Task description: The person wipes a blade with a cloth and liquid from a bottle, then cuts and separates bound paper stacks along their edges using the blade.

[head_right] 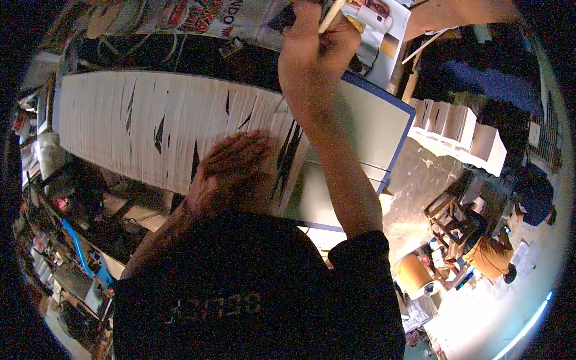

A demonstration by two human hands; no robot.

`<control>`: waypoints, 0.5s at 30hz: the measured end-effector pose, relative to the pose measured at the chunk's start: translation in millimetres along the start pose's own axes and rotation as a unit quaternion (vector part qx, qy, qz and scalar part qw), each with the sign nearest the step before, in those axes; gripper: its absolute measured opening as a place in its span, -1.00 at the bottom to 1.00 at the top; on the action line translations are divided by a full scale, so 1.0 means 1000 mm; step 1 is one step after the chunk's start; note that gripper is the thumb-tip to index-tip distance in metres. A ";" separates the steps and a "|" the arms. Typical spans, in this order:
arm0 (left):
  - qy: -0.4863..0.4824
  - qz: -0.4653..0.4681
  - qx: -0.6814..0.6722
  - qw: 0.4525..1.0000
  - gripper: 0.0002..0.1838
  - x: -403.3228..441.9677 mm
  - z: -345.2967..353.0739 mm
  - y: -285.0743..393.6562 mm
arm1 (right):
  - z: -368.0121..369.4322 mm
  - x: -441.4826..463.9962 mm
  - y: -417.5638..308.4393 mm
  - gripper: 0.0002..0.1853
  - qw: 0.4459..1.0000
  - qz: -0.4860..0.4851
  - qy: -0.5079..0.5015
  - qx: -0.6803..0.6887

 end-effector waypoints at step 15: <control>-0.002 -0.042 -0.061 0.997 -0.43 0.001 -0.003 -0.006 | -0.004 0.006 -0.001 -0.65 0.971 -0.155 0.016 -0.182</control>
Point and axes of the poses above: each hand's wrist, its own x-axis towards the middle knuckle, its own z-axis out of the palm, y = z × x, the point moved 10 cm from there along x, towards the middle knuckle, and after that the axes turned 2 degrees about y, right-handed, at the moved point
